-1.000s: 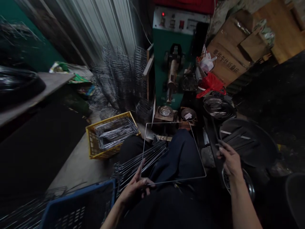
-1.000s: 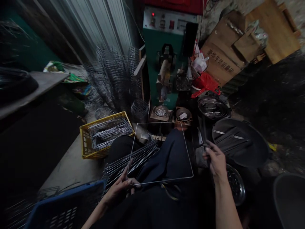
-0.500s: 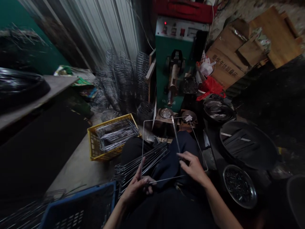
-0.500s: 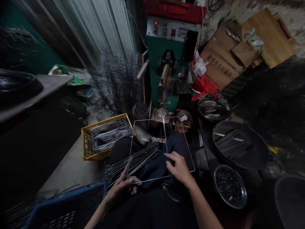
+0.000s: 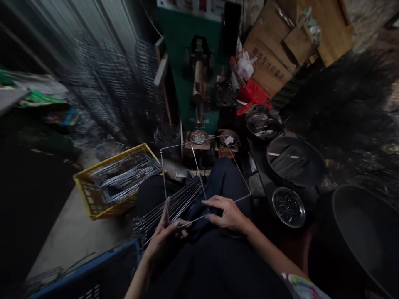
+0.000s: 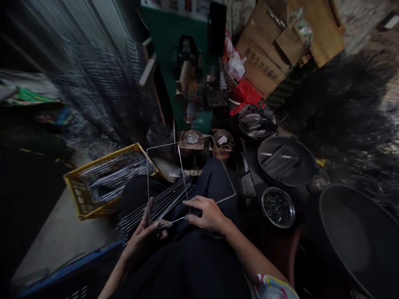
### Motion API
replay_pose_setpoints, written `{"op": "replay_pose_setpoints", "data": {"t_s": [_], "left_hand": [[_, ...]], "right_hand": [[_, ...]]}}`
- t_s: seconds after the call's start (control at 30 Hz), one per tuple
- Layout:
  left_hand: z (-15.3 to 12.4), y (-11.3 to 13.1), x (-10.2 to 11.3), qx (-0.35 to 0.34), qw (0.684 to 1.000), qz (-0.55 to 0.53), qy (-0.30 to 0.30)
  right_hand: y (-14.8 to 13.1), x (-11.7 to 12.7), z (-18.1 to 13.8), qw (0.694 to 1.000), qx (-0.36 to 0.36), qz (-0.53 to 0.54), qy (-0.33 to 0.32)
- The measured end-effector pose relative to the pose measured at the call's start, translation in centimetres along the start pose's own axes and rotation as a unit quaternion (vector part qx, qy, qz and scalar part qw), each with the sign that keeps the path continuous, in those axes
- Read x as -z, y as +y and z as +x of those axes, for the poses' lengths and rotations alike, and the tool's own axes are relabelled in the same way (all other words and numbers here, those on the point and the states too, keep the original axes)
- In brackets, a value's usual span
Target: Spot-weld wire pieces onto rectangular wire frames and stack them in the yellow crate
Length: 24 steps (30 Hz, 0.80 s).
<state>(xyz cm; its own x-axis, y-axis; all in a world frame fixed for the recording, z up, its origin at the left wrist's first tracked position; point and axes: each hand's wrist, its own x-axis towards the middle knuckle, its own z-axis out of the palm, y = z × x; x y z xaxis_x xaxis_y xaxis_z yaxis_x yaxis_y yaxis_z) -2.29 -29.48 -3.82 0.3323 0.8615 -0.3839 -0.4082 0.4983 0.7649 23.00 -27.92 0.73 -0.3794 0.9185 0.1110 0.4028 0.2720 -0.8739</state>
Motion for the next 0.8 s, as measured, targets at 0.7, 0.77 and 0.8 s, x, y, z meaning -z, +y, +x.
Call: {"op": "replay_pose_setpoints", "data": {"t_s": [0.7, 0.77, 0.8], "left_hand": [[-0.1, 0.3, -1.0, 0.02, 0.999, 0.02, -0.024], [-0.2, 0.3, -1.2, 0.025, 0.999, 0.023, -0.033], [-0.2, 0.3, -1.3, 0.024, 0.999, 0.026, -0.037]], "right_hand": [[3.4, 1.6, 0.3, 0.982, -0.017, -0.187, 0.038], [3.8, 2.2, 1.4, 0.982, -0.025, -0.181, 0.051], [3.9, 2.5, 2.0, 0.982, -0.032, -0.178, 0.057]]}}
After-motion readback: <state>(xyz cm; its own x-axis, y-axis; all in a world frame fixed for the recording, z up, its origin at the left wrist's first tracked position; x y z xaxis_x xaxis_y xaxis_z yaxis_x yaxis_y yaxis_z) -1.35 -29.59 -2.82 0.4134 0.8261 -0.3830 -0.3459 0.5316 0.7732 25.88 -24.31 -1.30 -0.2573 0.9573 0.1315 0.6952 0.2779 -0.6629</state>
